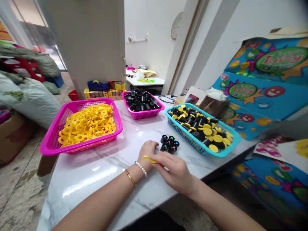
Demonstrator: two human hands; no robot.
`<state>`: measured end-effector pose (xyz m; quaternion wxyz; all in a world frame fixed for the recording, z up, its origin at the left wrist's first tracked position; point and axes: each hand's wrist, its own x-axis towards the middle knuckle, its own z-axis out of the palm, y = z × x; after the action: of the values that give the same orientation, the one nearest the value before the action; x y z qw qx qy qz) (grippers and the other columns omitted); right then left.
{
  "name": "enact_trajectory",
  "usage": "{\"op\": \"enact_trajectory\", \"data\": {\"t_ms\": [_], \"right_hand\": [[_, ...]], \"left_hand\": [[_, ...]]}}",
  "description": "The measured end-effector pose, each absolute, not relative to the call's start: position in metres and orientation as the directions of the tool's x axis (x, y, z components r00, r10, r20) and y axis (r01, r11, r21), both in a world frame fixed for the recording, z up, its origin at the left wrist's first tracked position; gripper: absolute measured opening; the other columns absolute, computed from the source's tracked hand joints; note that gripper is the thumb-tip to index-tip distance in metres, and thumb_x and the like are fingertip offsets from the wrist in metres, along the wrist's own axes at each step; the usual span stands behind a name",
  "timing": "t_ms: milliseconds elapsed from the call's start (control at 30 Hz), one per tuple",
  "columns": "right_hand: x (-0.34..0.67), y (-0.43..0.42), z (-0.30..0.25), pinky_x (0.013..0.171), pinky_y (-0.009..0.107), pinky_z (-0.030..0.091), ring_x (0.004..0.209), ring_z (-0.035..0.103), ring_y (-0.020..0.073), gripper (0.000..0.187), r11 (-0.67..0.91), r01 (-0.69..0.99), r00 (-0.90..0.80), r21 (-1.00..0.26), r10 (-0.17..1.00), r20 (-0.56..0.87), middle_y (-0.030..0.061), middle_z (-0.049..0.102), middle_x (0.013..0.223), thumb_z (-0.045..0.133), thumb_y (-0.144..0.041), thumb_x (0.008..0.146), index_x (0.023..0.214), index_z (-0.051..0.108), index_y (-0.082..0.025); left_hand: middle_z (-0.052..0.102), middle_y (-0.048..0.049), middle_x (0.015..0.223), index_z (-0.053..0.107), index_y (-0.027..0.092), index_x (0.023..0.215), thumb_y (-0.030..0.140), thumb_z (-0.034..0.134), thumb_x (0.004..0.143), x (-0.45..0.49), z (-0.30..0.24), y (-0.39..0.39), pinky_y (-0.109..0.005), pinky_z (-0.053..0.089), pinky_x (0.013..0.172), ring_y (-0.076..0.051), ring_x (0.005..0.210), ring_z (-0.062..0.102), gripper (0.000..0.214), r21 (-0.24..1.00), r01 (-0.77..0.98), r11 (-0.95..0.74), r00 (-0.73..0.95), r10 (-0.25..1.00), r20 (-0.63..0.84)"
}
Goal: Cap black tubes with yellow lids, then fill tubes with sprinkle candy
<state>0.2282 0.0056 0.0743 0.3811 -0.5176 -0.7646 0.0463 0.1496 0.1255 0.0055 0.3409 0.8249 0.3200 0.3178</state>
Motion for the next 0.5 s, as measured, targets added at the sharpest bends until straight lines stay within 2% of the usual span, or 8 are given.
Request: {"op": "enact_trajectory", "data": {"t_ms": [67, 133, 200, 300, 433, 500], "right_hand": [[0.262, -0.022, 0.054, 0.078, 0.029, 0.052, 0.088, 0.065, 0.0182, 0.027, 0.261, 0.747, 0.084, -0.612, 0.876, 0.475, 0.0068, 0.070, 0.100, 0.050, -0.020, 0.091, 0.114, 0.066, -0.022], [0.290, -0.038, 0.035, 0.070, 0.027, 0.052, 0.076, 0.064, 0.0158, 0.026, 0.078, 0.698, 0.296, -0.712, 0.874, 0.386, 0.0064, 0.068, 0.099, 0.053, -0.023, 0.090, 0.110, 0.070, -0.023], [0.310, -0.042, 0.020, 0.064, 0.026, 0.051, 0.065, 0.060, 0.0123, 0.026, -0.007, 0.633, 0.423, -0.774, 0.841, 0.338, 0.0072, 0.063, 0.102, 0.055, -0.026, 0.089, 0.108, 0.072, -0.021], [0.323, -0.038, 0.004, 0.058, 0.025, 0.048, 0.059, 0.054, 0.0087, 0.026, -0.006, 0.592, 0.527, -0.806, 0.759, 0.382, 0.0060, 0.057, 0.101, 0.058, -0.029, 0.087, 0.108, 0.073, -0.022], [0.318, -0.040, -0.002, 0.055, 0.024, 0.045, 0.059, 0.051, 0.0082, 0.023, 0.081, 0.591, 0.617, -0.803, 0.595, 0.515, 0.0031, 0.053, 0.093, 0.061, -0.026, 0.086, 0.105, 0.073, -0.025], [0.310, -0.045, 0.001, 0.049, 0.023, 0.043, 0.054, 0.051, 0.0070, 0.021, 0.144, 0.500, 0.619, -0.854, 0.631, 0.469, 0.0017, 0.053, 0.089, 0.061, -0.025, 0.086, 0.103, 0.073, -0.026]], "left_hand": [[0.063, -0.0066, 0.094, 0.065, 0.018, 0.100, 0.029, 0.067, 0.079, 0.149, 0.008, 0.125, -0.038, 0.046, 0.087, -0.022, 0.093, 0.057, 0.025, 0.701, 0.351, -0.621, 0.639, 0.706, 0.305], [0.062, -0.0062, 0.094, 0.064, 0.018, 0.106, 0.035, 0.069, 0.077, 0.152, 0.010, 0.122, -0.037, 0.045, 0.086, -0.022, 0.091, 0.057, 0.033, 0.642, 0.385, -0.664, 0.654, 0.686, 0.317], [0.062, -0.0052, 0.092, 0.064, 0.021, 0.108, 0.042, 0.069, 0.076, 0.157, 0.013, 0.120, -0.036, 0.044, 0.084, -0.022, 0.089, 0.056, 0.039, 0.580, 0.426, -0.694, 0.656, 0.679, 0.330], [0.062, -0.0039, 0.091, 0.067, 0.024, 0.105, 0.046, 0.070, 0.074, 0.164, 0.014, 0.117, -0.035, 0.042, 0.083, -0.022, 0.090, 0.056, 0.038, 0.535, 0.480, -0.695, 0.646, 0.693, 0.321], [0.062, -0.0040, 0.089, 0.068, 0.020, 0.095, 0.033, 0.070, 0.073, 0.157, 0.016, 0.114, -0.033, 0.042, 0.082, -0.020, 0.088, 0.055, 0.026, 0.534, 0.496, -0.684, 0.664, 0.696, 0.275], [0.062, -0.0043, 0.087, 0.066, 0.018, 0.091, 0.028, 0.069, 0.071, 0.144, 0.020, 0.113, -0.032, 0.042, 0.080, -0.020, 0.086, 0.055, 0.023, 0.528, 0.490, -0.694, 0.692, 0.678, 0.248]]}}
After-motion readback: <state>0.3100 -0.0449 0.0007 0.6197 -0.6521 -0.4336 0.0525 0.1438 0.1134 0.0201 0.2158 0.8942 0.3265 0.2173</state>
